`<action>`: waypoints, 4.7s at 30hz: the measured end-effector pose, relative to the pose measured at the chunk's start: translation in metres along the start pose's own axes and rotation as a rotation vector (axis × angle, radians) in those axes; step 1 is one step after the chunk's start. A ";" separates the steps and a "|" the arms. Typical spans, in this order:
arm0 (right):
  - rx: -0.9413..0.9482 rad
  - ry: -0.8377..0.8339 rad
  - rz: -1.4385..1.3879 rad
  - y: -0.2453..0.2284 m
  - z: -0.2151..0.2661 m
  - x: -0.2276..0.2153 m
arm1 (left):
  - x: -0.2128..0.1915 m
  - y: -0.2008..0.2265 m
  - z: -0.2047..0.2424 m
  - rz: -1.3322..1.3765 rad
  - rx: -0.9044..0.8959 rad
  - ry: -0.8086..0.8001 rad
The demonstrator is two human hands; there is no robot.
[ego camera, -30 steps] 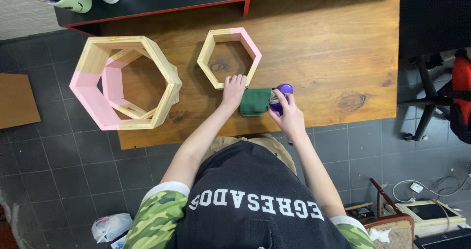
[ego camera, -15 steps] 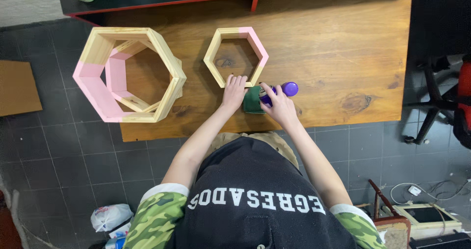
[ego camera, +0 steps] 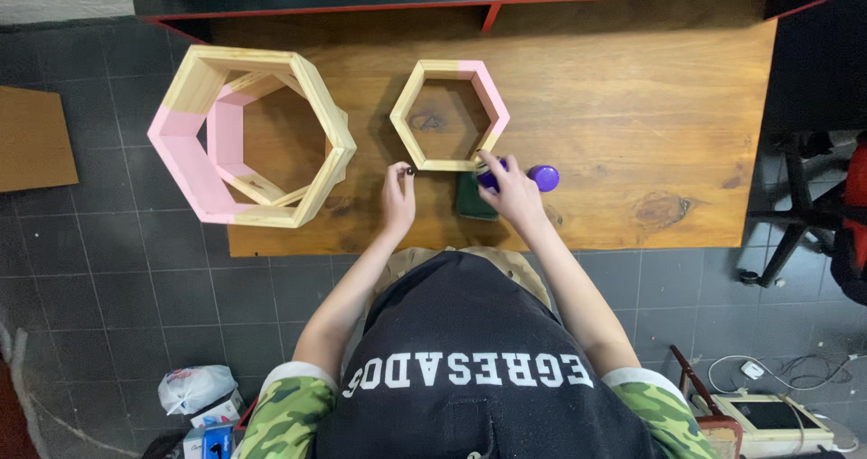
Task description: The person spray paints a hexagonal wooden frame with pink paint, then uses a green sanding block to smooth the painted surfaces. The person rotates the frame to reach different sides and continues sanding until the end of the clip.
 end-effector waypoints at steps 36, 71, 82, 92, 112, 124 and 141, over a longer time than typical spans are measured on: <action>-0.107 -0.073 0.096 -0.061 -0.186 -0.046 | 0.028 -0.083 -0.043 0.185 -0.198 0.013; 0.198 0.014 -0.044 -0.013 0.033 -0.057 | 0.003 -0.113 0.031 0.106 -0.331 -0.202; 0.356 0.619 -0.360 0.051 0.084 -0.120 | 0.040 -0.103 0.018 0.060 -0.251 -0.296; 0.281 1.068 -0.481 0.119 0.096 -0.094 | 0.091 -0.127 0.028 -0.054 -0.311 -0.510; 0.294 1.168 -0.489 0.146 0.092 -0.069 | 0.154 -0.145 0.024 -0.178 -0.436 -0.513; 0.300 1.040 -0.468 0.144 0.108 -0.042 | 0.178 -0.147 0.020 -0.115 -0.526 -0.545; 0.364 0.916 -0.612 0.127 0.144 0.038 | 0.182 -0.086 0.041 0.061 -0.579 -0.666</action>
Point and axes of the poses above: each hand's wrist, its own z-axis away from the middle knuckle, its own x-axis out of the palm, y = z × x, the point moved 4 cm from there along -z, towards the middle knuckle, and after that the axes turned 6 degrees about -x, right-handed, at the moved point
